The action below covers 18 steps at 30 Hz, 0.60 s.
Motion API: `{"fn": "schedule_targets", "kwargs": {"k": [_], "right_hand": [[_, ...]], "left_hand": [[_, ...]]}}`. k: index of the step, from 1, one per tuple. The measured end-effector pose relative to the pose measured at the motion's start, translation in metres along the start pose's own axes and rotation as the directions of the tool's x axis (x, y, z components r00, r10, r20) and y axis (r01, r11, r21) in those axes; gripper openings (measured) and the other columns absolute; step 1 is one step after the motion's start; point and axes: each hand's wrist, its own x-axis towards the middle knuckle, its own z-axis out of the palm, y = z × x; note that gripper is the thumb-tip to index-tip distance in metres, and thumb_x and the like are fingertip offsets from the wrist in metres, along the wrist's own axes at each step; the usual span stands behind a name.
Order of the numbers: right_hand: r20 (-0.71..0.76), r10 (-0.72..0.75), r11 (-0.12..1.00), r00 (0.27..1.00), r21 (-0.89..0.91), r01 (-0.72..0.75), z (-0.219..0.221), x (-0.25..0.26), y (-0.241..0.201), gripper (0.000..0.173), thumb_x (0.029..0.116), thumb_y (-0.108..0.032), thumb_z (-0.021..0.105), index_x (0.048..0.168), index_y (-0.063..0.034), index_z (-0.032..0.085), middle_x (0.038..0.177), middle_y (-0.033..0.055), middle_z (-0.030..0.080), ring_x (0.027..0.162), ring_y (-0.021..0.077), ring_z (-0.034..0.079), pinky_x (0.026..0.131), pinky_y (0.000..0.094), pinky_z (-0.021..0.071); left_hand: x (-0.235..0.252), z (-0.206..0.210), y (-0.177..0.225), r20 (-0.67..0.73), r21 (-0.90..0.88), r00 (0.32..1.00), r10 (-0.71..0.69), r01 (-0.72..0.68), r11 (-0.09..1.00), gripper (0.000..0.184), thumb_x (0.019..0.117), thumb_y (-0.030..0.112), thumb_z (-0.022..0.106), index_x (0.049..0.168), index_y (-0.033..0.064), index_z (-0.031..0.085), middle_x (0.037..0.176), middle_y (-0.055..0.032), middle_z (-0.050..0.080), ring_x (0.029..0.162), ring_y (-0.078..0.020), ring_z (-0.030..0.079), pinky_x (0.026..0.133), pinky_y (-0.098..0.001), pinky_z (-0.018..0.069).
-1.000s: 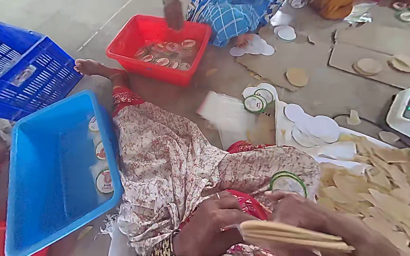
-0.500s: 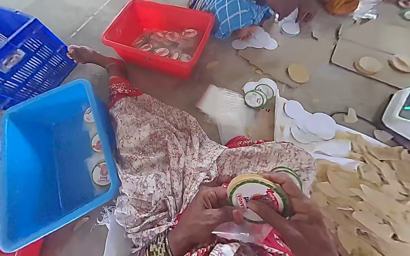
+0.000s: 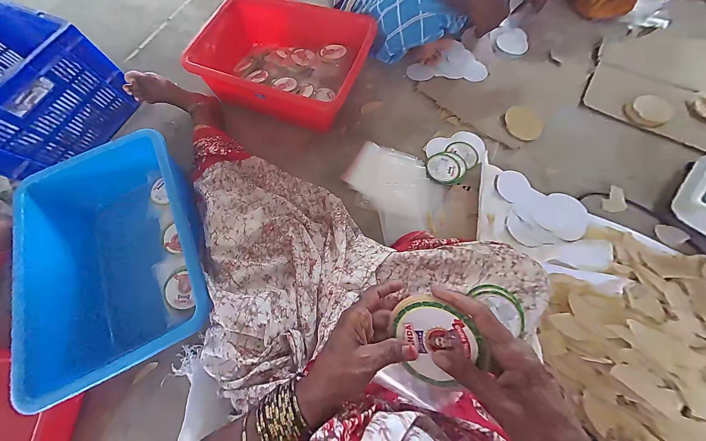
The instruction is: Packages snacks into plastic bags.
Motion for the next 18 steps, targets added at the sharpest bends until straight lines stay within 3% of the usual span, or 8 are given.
{"fn": "schedule_targets", "kwargs": {"k": [4,7,9,12,13,15,17,18], "right_hand": [[0.041,-0.037,0.999,0.998,-0.022,0.038,-0.009,-0.001,0.006,0.056,0.0943,-0.028,0.073,0.147,-0.0247,0.054,0.134,-0.0055,0.067,0.103,0.0034,0.071,0.081,0.0207,0.0623],[0.151,-0.034,0.993,0.988,-0.108,0.051,-0.017,0.003,0.009,0.051,0.0985,-0.036,0.066,0.147,-0.0282,0.052,0.13,-0.0082,0.068,0.098,-0.0014,0.069,0.075,0.0179,0.0602],[0.185,-0.05,0.992,0.981,-0.109,0.071,-0.016,0.009,0.011,0.05,0.1015,-0.041,0.061,0.148,-0.0267,0.051,0.129,-0.0083,0.068,0.103,-0.0025,0.067,0.081,0.0175,0.0593],[0.132,-0.101,0.995,0.986,0.001,0.101,-0.009,0.015,0.014,0.048,0.0995,-0.032,0.065,0.145,-0.0216,0.055,0.133,-0.0064,0.066,0.112,0.0019,0.067,0.091,0.0198,0.0586],[0.095,-0.121,0.992,0.988,0.053,0.117,-0.007,0.017,0.014,0.047,0.0984,-0.027,0.067,0.144,-0.0206,0.056,0.134,-0.0053,0.066,0.113,0.0043,0.067,0.093,0.0211,0.0587],[0.01,-0.154,0.98,0.988,0.126,0.152,-0.004,0.018,0.014,0.048,0.0962,-0.021,0.069,0.143,-0.0194,0.058,0.134,-0.0043,0.066,0.114,0.0068,0.067,0.095,0.0228,0.0587],[-0.064,-0.153,0.975,0.986,0.151,0.161,-0.004,0.016,0.014,0.046,0.0973,-0.021,0.069,0.142,-0.02,0.058,0.135,-0.005,0.065,0.113,0.0069,0.067,0.094,0.0228,0.0589],[-0.083,-0.15,0.976,0.985,0.144,0.161,-0.004,0.016,0.015,0.045,0.0984,-0.021,0.067,0.142,-0.0206,0.059,0.135,-0.0057,0.065,0.112,0.0063,0.067,0.093,0.022,0.0588]], "left_hand": [[-0.001,0.001,-0.004,-0.005,0.108,0.999,0.031,-0.031,0.994,0.073,0.095,-0.006,0.061,0.155,-0.0078,0.02,0.121,-0.0129,0.069,0.102,-0.0157,0.072,0.093,-0.0344,0.0594],[0.001,0.003,-0.005,0.019,0.163,1.0,0.018,-0.02,0.986,0.072,0.0967,-0.004,0.059,0.156,-0.0067,0.02,0.123,-0.0157,0.068,0.106,-0.0174,0.071,0.095,-0.0357,0.0586],[0.003,0.004,-0.004,-0.015,0.196,1.0,0.02,-0.017,0.98,0.072,0.0962,-0.002,0.061,0.156,-0.0058,0.021,0.118,-0.0141,0.071,0.1,-0.016,0.072,0.091,-0.0343,0.0599],[0.008,0.002,-0.001,-0.042,0.21,0.998,0.057,-0.047,0.976,0.075,0.0952,-0.003,0.063,0.156,-0.0075,0.018,0.113,-0.0125,0.072,0.095,-0.0147,0.073,0.089,-0.0327,0.0606],[0.008,0.001,0.001,-0.051,0.217,0.997,0.06,-0.047,0.975,0.074,0.0949,-0.002,0.064,0.155,-0.0079,0.021,0.113,-0.0115,0.072,0.094,-0.0137,0.073,0.088,-0.0317,0.0608],[0.007,-0.001,0.004,-0.088,0.235,0.995,0.046,-0.024,0.972,0.058,0.095,0.004,0.067,0.145,-0.0076,0.04,0.104,-0.0073,0.074,0.087,-0.0105,0.073,0.081,-0.0286,0.0615],[0.005,-0.005,0.003,-0.119,0.237,0.992,0.041,-0.012,0.971,0.026,0.097,0.009,0.066,0.119,-0.0035,0.062,0.09,-0.0015,0.073,0.077,-0.007,0.071,0.072,-0.0248,0.0608],[0.005,-0.007,0.0,-0.12,0.224,0.991,0.056,-0.028,0.974,0.015,0.0985,0.008,0.064,0.109,-0.0022,0.067,0.086,-0.0002,0.073,0.075,-0.0063,0.07,0.07,-0.0242,0.0606]]}}
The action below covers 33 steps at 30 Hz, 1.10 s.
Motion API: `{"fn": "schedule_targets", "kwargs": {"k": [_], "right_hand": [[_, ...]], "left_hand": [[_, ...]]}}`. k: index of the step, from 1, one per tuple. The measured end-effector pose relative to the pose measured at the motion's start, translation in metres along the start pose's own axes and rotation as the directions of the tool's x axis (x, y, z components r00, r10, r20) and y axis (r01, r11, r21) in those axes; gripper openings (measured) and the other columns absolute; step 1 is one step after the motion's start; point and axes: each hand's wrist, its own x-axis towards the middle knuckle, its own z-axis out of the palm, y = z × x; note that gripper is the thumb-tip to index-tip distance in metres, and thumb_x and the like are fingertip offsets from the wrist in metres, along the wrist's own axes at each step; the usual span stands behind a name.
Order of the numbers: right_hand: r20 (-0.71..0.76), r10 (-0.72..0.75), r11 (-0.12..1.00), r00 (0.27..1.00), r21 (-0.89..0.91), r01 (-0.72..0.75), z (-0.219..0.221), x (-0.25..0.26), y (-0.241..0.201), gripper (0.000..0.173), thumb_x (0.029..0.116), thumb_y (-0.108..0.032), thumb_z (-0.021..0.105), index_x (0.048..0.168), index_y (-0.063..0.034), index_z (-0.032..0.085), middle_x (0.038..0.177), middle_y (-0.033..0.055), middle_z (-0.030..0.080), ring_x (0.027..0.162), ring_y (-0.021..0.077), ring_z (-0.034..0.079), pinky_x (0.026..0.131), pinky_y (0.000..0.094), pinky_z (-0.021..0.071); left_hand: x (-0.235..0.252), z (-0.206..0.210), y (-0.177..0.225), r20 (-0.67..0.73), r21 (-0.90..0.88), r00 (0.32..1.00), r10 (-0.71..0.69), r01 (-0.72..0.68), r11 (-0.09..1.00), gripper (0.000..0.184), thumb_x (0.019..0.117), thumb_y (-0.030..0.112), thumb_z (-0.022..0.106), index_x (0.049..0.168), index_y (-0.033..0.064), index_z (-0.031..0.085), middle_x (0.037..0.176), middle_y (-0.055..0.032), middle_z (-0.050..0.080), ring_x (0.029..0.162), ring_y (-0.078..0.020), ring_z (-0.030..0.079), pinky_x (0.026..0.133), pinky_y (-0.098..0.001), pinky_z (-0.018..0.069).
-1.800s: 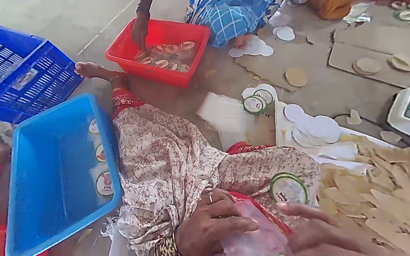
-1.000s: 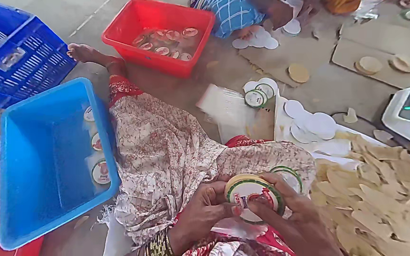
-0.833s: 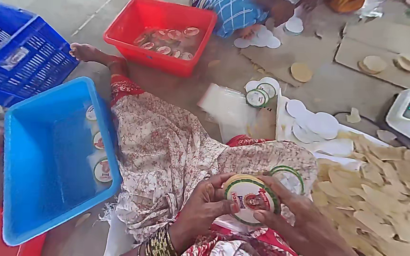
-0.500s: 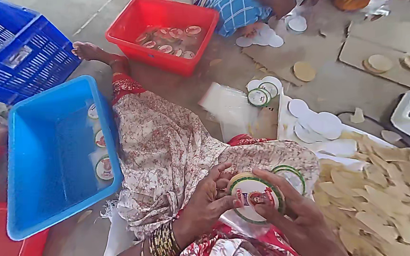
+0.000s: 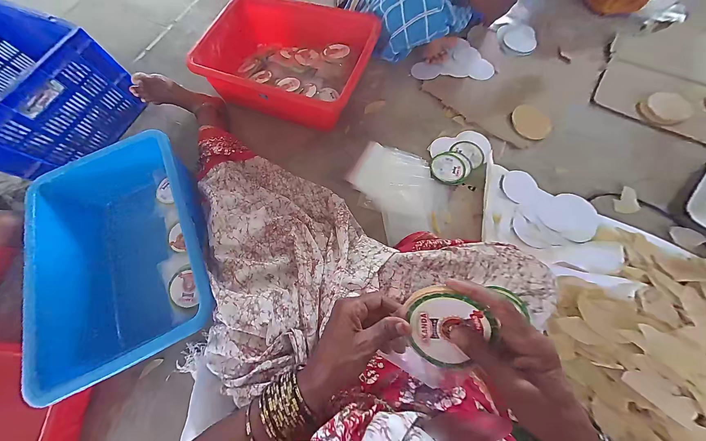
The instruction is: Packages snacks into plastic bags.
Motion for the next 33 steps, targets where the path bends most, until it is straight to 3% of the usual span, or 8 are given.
{"fn": "schedule_targets", "kwargs": {"k": [6,11,14,16,19,23,28,33], "right_hand": [[0.105,0.02,0.999,0.994,-0.03,-0.017,0.003,-0.008,0.01,0.038,0.1039,-0.029,0.06,0.141,-0.022,0.059,0.133,-0.0048,0.067,0.112,0.0054,0.067,0.094,0.0222,0.058],[0.256,0.082,0.967,0.963,-0.254,-0.015,0.007,-0.009,0.013,0.039,0.1056,-0.043,0.053,0.139,-0.0256,0.059,0.124,-0.0056,0.07,0.101,0.0,0.068,0.083,0.0218,0.0576],[0.205,0.123,0.965,0.971,-0.255,-0.069,0.011,-0.01,0.008,0.057,0.101,-0.051,0.057,0.148,-0.0196,0.047,0.124,-0.0041,0.069,0.1,0.0008,0.068,0.081,0.023,0.0595],[0.073,0.123,0.986,0.99,-0.119,-0.114,0.015,-0.012,0.004,0.062,0.0958,-0.042,0.069,0.149,-0.0208,0.044,0.115,-0.0055,0.074,0.094,0.0034,0.073,0.078,0.0223,0.0627],[0.052,0.033,0.997,0.998,-0.066,-0.029,0.015,-0.013,0.011,0.041,0.0988,-0.028,0.068,0.138,-0.0234,0.06,0.115,-0.0051,0.073,0.089,0.0026,0.072,0.076,0.0188,0.0613],[0.174,0.021,0.986,0.985,-0.169,0.009,0.015,-0.016,0.014,0.032,0.1004,-0.031,0.065,0.131,-0.0234,0.067,0.098,-0.0047,0.072,0.069,-0.0038,0.06,0.06,0.0125,0.0506],[0.104,-0.012,0.996,0.994,-0.087,0.021,0.012,-0.013,0.011,0.042,0.096,-0.033,0.072,0.135,-0.0203,0.064,0.114,-0.0019,0.075,0.091,0.0062,0.073,0.077,0.022,0.0631],[0.153,-0.077,0.99,0.985,-0.104,0.094,0.019,-0.012,0.019,0.027,0.0989,-0.028,0.069,0.122,-0.0154,0.072,0.103,-0.0025,0.074,0.084,0.0001,0.068,0.074,0.0165,0.0584]], "left_hand": [[-0.003,0.003,-0.009,-0.034,0.017,0.996,0.078,-0.077,0.997,0.012,0.0985,0.005,0.063,0.099,-0.0031,0.071,0.081,0.0003,0.072,0.073,-0.0024,0.066,0.07,-0.0209,0.0569],[0.0,0.001,-0.008,-0.044,0.143,0.996,0.077,-0.07,0.987,0.014,0.0988,0.006,0.062,0.1,-0.0028,0.073,0.085,0.001,0.072,0.075,0.0021,0.064,0.07,-0.0166,0.0541],[0.002,-0.003,-0.005,-0.073,0.126,0.99,0.124,-0.114,0.985,0.015,0.0992,0.005,0.062,0.103,-0.0031,0.073,0.089,-0.0001,0.074,0.079,0.0006,0.067,0.074,-0.0176,0.0562],[0.004,-0.004,-0.002,-0.118,0.076,0.978,0.175,-0.167,0.983,0.015,0.0988,0.003,0.062,0.105,-0.0046,0.073,0.092,-0.0028,0.075,0.083,-0.0029,0.07,0.078,-0.0205,0.0583],[0.005,-0.002,0.0,-0.113,0.042,0.972,0.207,-0.204,0.978,0.019,0.0985,0.002,0.062,0.114,-0.0067,0.069,0.099,-0.0055,0.075,0.087,-0.0065,0.071,0.082,-0.0237,0.0594],[0.002,0.005,-0.008,-0.037,0.096,0.974,0.222,-0.217,0.971,0.025,0.0983,0.001,0.062,0.121,-0.0094,0.066,0.104,-0.0075,0.075,0.088,-0.0057,0.071,0.083,-0.0233,0.0596],[0.002,0.005,-0.01,-0.158,-0.03,0.942,0.296,-0.304,0.952,0.031,0.0995,0.004,0.062,0.129,-0.0059,0.062,0.099,-0.0095,0.077,0.087,-0.0122,0.074,0.083,-0.0283,0.0611],[0.005,0.008,-0.011,-0.15,-0.027,0.929,0.338,-0.346,0.938,0.029,0.0992,0.001,0.061,0.128,-0.0049,0.063,0.094,-0.0095,0.077,0.085,-0.013,0.075,0.082,-0.0284,0.0615]]}}
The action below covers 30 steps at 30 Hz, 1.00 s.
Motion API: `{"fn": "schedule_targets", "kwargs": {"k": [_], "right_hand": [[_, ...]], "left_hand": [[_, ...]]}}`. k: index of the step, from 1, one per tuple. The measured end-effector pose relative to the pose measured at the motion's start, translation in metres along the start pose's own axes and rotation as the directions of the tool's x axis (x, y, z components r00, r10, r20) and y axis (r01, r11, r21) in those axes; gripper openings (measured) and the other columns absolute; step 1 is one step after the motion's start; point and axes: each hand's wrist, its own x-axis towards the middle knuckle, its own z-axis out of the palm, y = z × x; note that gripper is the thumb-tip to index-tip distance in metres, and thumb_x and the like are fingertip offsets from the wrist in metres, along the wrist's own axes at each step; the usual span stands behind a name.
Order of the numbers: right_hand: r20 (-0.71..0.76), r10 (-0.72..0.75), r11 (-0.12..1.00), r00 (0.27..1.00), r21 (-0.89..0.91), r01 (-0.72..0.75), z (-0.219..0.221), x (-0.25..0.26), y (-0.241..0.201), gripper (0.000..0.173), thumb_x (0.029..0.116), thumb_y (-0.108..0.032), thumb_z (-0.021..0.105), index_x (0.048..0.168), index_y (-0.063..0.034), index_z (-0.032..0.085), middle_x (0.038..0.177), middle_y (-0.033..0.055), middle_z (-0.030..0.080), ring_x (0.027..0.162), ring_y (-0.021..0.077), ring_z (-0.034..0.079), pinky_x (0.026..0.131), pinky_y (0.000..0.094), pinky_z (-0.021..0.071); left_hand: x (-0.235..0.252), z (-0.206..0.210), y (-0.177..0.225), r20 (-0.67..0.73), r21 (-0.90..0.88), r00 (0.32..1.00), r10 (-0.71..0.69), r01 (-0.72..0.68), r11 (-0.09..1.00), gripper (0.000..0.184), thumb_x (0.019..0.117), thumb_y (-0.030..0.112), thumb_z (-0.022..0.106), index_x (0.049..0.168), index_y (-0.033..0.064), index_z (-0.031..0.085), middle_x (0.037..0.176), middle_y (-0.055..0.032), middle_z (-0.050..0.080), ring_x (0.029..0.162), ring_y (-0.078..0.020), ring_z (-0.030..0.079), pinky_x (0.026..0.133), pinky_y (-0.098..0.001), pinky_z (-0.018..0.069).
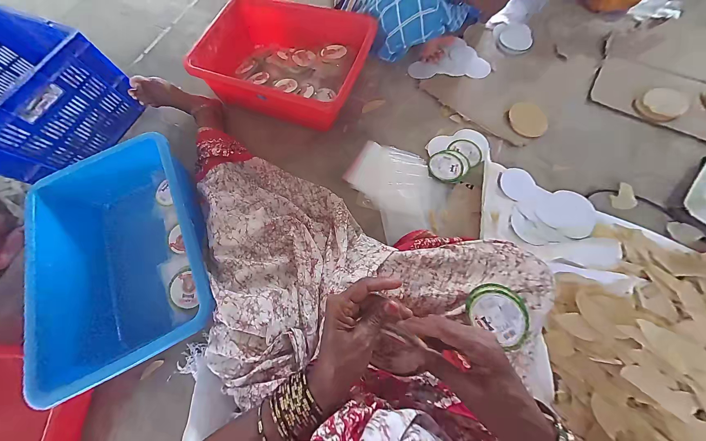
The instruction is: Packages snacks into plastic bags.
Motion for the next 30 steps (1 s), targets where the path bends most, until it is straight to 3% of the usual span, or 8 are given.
{"fn": "schedule_targets", "kwargs": {"k": [3,9,14,18,21,25,27,30], "right_hand": [[0.024,0.012,1.0,1.0,-0.021,-0.012,0.0,0.001,-0.002,0.028,0.0966,-0.028,0.071,0.12,-0.0131,0.073,0.1,-0.0022,0.075,0.08,-0.0017,0.067,0.072,0.0149,0.0575],[-0.173,0.008,0.996,0.985,-0.084,-0.023,-0.016,0.002,-0.004,0.007,0.0944,-0.021,0.072,0.095,-0.0139,0.072,0.088,-0.0069,0.073,0.075,-0.0017,0.068,0.069,0.014,0.059],[-0.174,0.089,0.995,0.981,-0.028,-0.095,-0.012,0.01,-0.008,0.046,0.0902,-0.04,0.076,0.129,-0.0171,0.065,0.121,-0.0016,0.072,0.108,0.0101,0.07,0.091,0.0274,0.0606],[-0.282,0.0,0.99,0.959,0.134,0.04,0.003,0.015,0.002,0.012,0.0964,-0.021,0.071,0.106,-0.0172,0.077,0.098,-0.0034,0.078,0.088,0.005,0.073,0.08,0.0219,0.062],[-0.352,-0.127,0.988,0.927,0.036,0.149,0.003,0.021,-0.016,0.014,0.097,-0.018,0.069,0.108,-0.021,0.077,0.101,-0.005,0.077,0.094,0.0061,0.073,0.084,0.023,0.0618],[-0.422,-0.283,0.959,0.861,-0.157,0.238,-0.001,0.023,-0.035,0.013,0.1013,-0.022,0.065,0.111,-0.0213,0.074,0.111,-0.0075,0.073,0.107,0.0075,0.068,0.094,0.0237,0.0578],[-0.496,-0.231,0.973,0.837,-0.107,0.205,0.005,0.029,-0.021,0.012,0.1,-0.026,0.066,0.106,-0.0248,0.076,0.106,-0.0098,0.075,0.101,0.005,0.07,0.089,0.0218,0.0586],[-0.508,-0.183,0.966,0.842,0.065,0.25,0.008,0.035,-0.018,0.013,0.0989,-0.021,0.068,0.106,-0.0253,0.078,0.102,-0.008,0.077,0.096,0.0068,0.073,0.086,0.023,0.0614]], "left_hand": [[-0.002,-0.001,-0.003,-0.011,0.013,1.0,0.021,-0.02,1.0,0.028,0.0998,0.002,0.06,0.127,-0.0051,0.063,0.095,-0.0098,0.077,0.085,-0.013,0.074,0.082,-0.0284,0.0615],[-0.002,-0.009,-0.002,-0.121,-0.078,0.989,0.081,-0.091,0.993,0.025,0.1027,0.007,0.057,0.126,0.0049,0.067,0.096,-0.0093,0.076,0.087,-0.0145,0.075,0.084,-0.0296,0.0618],[-0.001,-0.007,-0.003,-0.155,-0.169,0.981,0.112,-0.138,0.976,0.027,0.1038,0.016,0.057,0.127,0.0081,0.068,0.094,-0.0072,0.075,0.084,-0.0119,0.074,0.082,-0.0276,0.0618],[0.004,0.0,-0.003,-0.224,-0.211,0.967,0.118,-0.167,0.963,0.027,0.103,0.02,0.058,0.126,0.0118,0.07,0.092,-0.0039,0.075,0.081,-0.0078,0.073,0.079,-0.0239,0.0611],[0.005,-0.004,-0.001,-0.148,-0.181,0.973,0.175,-0.201,0.963,0.032,0.1046,0.029,0.055,0.13,0.0136,0.066,0.097,-0.0023,0.075,0.089,-0.0093,0.073,0.085,-0.0261,0.0602],[0.008,-0.014,-0.005,0.104,-0.106,0.968,0.23,-0.22,0.97,0.059,0.0978,0.053,0.06,0.145,0.0165,0.054,0.124,-0.0055,0.07,0.115,-0.0171,0.067,0.1,-0.0322,0.0538],[0.006,-0.014,-0.009,0.144,-0.064,0.978,0.152,-0.144,0.987,0.06,0.0933,0.04,0.072,0.145,0.0148,0.054,0.132,-0.0063,0.067,0.122,-0.0178,0.063,0.099,-0.0324,0.0546],[0.003,-0.012,-0.014,0.131,-0.046,0.986,0.108,-0.102,0.994,0.044,0.0962,0.03,0.07,0.135,0.0115,0.063,0.131,-0.0062,0.067,0.121,-0.0163,0.063,0.101,-0.0327,0.0545]]}}
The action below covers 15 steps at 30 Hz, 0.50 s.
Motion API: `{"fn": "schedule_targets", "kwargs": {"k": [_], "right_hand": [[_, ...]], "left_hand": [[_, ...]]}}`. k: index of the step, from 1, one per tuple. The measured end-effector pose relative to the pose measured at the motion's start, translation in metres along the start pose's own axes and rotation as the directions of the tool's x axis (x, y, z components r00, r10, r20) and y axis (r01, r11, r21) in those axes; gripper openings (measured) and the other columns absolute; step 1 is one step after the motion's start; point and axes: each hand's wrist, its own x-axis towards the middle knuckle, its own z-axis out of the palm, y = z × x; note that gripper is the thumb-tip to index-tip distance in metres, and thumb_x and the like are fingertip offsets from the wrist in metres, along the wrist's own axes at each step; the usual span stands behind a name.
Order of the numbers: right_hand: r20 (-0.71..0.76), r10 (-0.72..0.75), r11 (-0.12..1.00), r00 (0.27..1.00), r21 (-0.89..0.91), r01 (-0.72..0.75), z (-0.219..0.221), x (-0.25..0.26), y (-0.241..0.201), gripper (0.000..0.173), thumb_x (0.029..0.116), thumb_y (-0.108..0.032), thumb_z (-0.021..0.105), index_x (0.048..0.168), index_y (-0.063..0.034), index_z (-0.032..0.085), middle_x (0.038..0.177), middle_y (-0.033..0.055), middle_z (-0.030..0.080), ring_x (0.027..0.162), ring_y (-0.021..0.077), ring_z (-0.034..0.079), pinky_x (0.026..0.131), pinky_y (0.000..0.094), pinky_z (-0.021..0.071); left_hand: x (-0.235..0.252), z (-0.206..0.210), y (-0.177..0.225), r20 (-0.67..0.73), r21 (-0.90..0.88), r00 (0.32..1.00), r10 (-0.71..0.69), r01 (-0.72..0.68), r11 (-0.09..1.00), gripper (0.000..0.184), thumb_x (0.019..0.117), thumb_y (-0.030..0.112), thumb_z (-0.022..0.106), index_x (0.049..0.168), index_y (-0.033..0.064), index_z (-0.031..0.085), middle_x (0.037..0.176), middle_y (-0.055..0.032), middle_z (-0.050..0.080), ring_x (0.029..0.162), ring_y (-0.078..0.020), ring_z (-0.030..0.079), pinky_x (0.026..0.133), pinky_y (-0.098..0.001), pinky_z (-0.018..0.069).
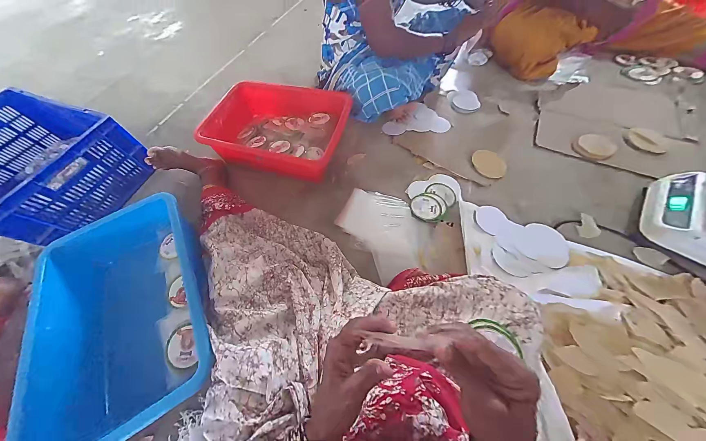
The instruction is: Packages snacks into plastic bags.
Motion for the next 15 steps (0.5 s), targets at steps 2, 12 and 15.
{"fn": "schedule_targets", "kwargs": {"k": [2,12,15], "right_hand": [[0.015,-0.011,1.0,1.0,0.006,0.01,0.002,0.001,-0.008,0.012,0.1002,-0.022,0.066,0.106,-0.0254,0.077,0.103,-0.0089,0.077,0.098,0.0066,0.073,0.088,0.023,0.0607],[0.095,0.123,0.992,0.988,0.028,-0.126,0.012,0.002,-0.006,0.017,0.092,-0.014,0.074,0.105,-0.0236,0.079,0.1,-0.0079,0.077,0.093,0.0053,0.072,0.084,0.0225,0.0616],[0.052,0.153,0.977,0.987,0.145,-0.159,0.011,0.004,-0.009,0.02,0.0994,-0.015,0.065,0.11,-0.0282,0.077,0.1,-0.0128,0.077,0.087,0.0004,0.072,0.078,0.0181,0.0606]], "left_hand": [[-0.002,0.001,0.001,0.003,0.011,0.999,0.037,-0.037,0.999,0.037,0.0993,0.031,0.066,0.128,0.0079,0.067,0.129,-0.009,0.068,0.118,-0.0169,0.065,0.098,-0.032,0.0559],[0.001,0.008,0.006,-0.115,0.054,0.985,0.125,-0.119,0.991,0.023,0.105,0.02,0.055,0.113,0.0119,0.075,0.104,-0.0004,0.077,0.096,-0.0054,0.072,0.089,-0.0245,0.0587],[-0.002,0.006,0.01,-0.089,0.146,0.98,0.176,-0.162,0.976,0.025,0.1061,0.024,0.053,0.11,0.0093,0.074,0.103,0.001,0.076,0.096,-0.0026,0.07,0.089,-0.0234,0.0574]]}}
